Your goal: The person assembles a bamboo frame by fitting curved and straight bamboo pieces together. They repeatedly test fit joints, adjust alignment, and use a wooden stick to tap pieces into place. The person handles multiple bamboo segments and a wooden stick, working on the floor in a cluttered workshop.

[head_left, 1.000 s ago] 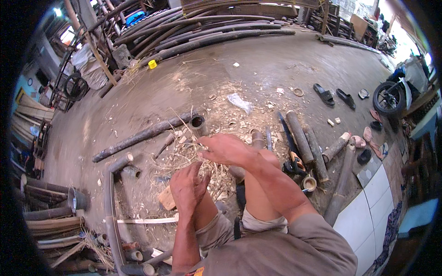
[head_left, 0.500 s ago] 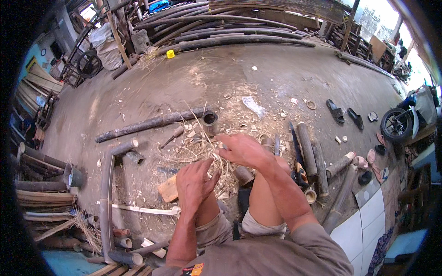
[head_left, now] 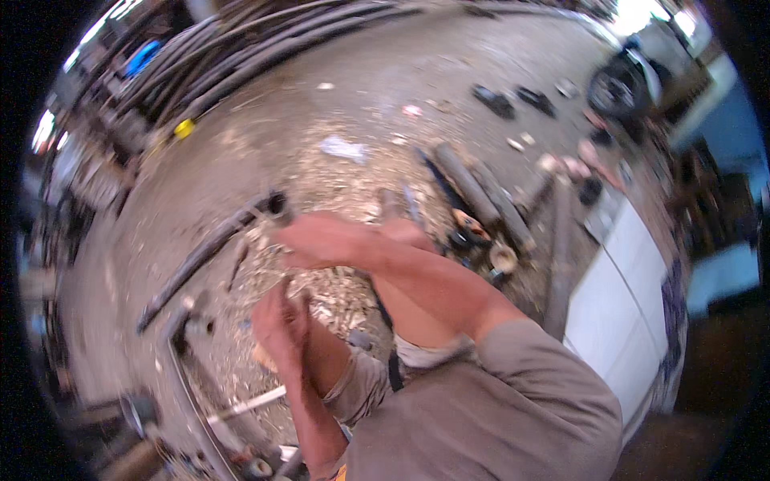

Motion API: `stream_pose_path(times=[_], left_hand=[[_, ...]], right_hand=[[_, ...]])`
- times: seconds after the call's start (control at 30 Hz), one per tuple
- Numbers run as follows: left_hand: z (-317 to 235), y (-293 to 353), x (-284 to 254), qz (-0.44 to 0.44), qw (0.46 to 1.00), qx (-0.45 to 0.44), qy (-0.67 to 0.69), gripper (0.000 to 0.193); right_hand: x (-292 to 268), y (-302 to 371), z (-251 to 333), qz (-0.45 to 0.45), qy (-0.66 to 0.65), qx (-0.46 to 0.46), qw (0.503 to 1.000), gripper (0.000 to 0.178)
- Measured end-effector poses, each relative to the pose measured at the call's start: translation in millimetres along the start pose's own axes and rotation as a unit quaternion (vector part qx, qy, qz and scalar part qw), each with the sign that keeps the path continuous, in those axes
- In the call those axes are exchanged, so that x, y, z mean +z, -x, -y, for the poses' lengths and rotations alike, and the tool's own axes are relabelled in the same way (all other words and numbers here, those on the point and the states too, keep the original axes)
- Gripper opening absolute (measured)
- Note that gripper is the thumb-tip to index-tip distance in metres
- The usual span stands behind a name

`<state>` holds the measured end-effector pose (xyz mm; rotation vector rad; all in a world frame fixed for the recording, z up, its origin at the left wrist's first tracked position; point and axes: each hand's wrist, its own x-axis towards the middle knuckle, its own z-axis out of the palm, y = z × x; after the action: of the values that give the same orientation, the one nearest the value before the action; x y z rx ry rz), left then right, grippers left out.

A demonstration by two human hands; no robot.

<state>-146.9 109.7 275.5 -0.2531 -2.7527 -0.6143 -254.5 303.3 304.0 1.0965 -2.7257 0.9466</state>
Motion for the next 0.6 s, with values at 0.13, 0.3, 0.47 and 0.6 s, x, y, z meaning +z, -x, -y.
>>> stream_pose_path(times=[0.13, 0.3, 0.47, 0.6], left_hand=[[9, 4, 8, -0.023, 1.000, 0.017, -0.007, 0.038], [-1, 3, 7, 0.008, 1.000, 0.002, -0.027, 0.037], [-10, -1, 2, 0.013, 0.995, 0.022, -0.094, 0.038], [-9, -1, 5, -0.004, 0.996, 0.017, -0.089, 0.037]], right_hand=[[-14, -4, 21, 0.022, 0.021, 0.031, 0.999, 0.031], [-17, 1, 21, -0.014, -0.009, 0.030, 0.999, 0.031], [-15, -2, 19, -0.012, -0.017, 0.019, 1.000, 0.032], [-21, 5, 19, -0.030, -0.017, -0.003, 0.999, 0.031]])
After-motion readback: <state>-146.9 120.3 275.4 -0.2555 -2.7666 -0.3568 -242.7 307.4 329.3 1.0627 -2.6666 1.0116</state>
